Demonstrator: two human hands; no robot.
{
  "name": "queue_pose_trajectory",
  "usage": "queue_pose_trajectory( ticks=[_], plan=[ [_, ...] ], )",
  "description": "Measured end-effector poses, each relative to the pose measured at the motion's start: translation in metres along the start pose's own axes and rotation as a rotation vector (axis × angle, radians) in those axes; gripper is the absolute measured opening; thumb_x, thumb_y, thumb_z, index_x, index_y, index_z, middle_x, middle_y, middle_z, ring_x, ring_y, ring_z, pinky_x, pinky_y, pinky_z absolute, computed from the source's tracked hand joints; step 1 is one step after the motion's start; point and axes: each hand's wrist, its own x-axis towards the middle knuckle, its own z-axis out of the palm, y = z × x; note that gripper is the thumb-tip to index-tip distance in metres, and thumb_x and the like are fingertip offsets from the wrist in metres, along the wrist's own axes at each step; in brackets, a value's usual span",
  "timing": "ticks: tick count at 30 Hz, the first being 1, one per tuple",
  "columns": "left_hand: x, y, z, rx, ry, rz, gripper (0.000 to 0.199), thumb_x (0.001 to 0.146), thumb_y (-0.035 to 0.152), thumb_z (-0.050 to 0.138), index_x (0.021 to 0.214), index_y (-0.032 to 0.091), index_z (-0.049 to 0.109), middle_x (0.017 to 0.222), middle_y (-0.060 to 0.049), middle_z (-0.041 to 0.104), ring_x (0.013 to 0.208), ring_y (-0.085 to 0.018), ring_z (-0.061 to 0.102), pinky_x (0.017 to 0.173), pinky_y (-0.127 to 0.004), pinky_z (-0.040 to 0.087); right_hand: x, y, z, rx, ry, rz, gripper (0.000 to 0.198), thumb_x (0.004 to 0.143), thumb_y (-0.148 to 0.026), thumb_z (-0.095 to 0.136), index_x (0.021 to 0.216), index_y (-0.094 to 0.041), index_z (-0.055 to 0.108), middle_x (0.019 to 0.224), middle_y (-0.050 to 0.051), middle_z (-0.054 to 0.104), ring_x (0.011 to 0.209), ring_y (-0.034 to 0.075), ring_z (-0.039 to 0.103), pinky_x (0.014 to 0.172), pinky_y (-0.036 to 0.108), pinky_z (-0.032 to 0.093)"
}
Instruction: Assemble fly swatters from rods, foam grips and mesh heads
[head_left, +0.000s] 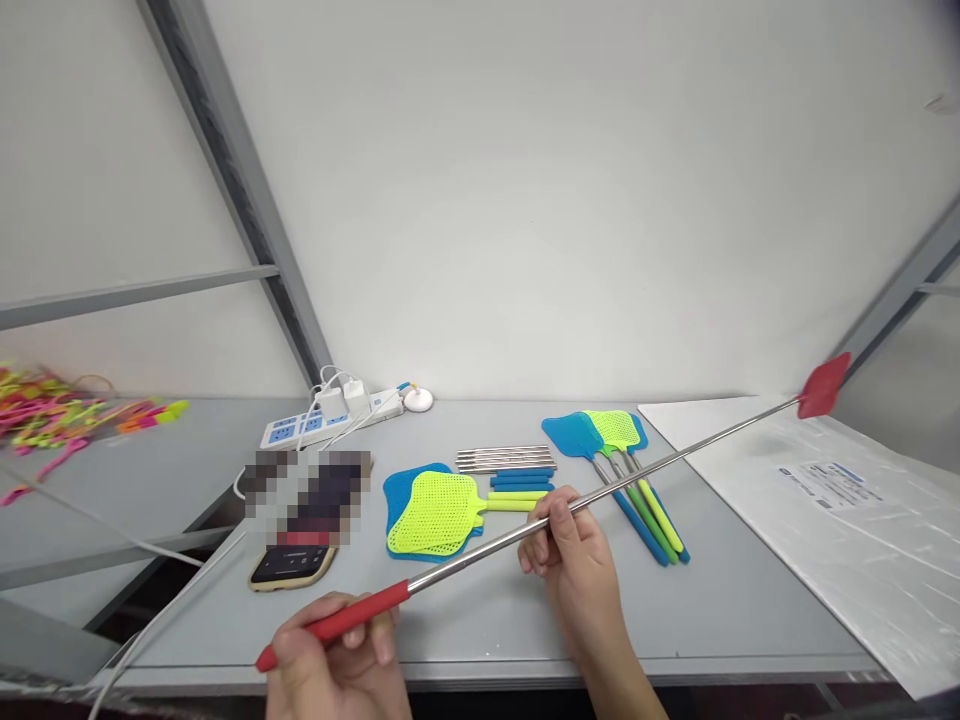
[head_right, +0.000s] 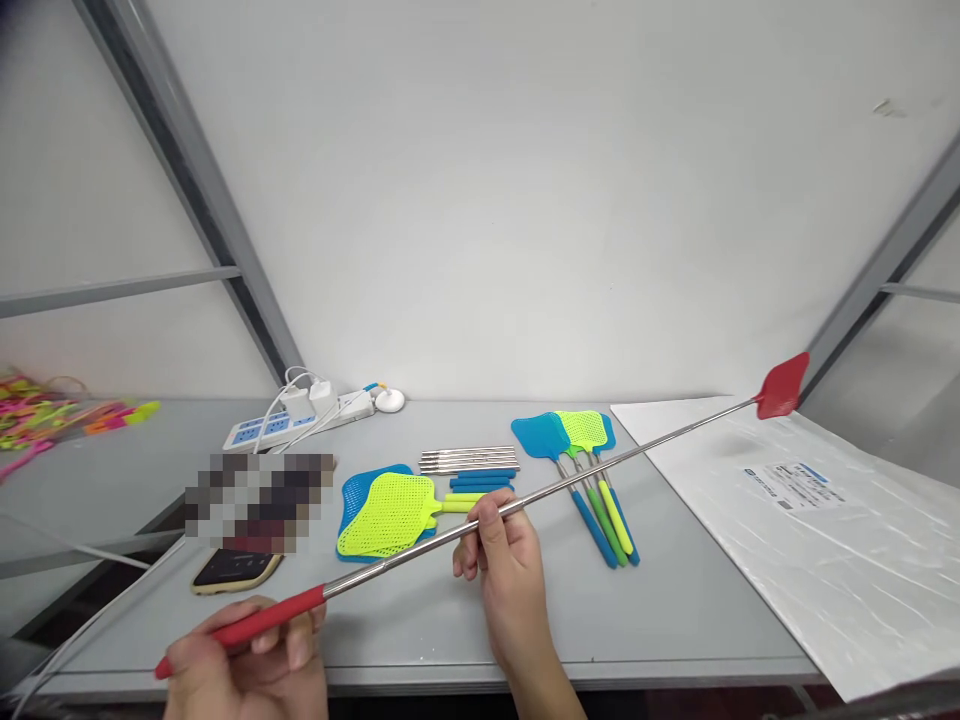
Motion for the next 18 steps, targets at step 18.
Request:
queue_pose_trajectory(
  ticks=[18],
  plan=[
    [-0.017,-0.016,0.011,0.043,-0.104,-0.111,0.038,0.083,0.057,0.067,0.086,0.019,0.066,0.063,0.006,0.051,0.043,-0.006,0.047,0.063,-0.026,0.054,-0.007,-0.011,-0.028,-0.034,-0.033,-0.076,0.025,0.093,-0.045,0.062,0.087,-0.022,0.068,0.059,-0.005,0.039,0.061,0.011,0.04,0.062,0.026,0.035]
  ],
)
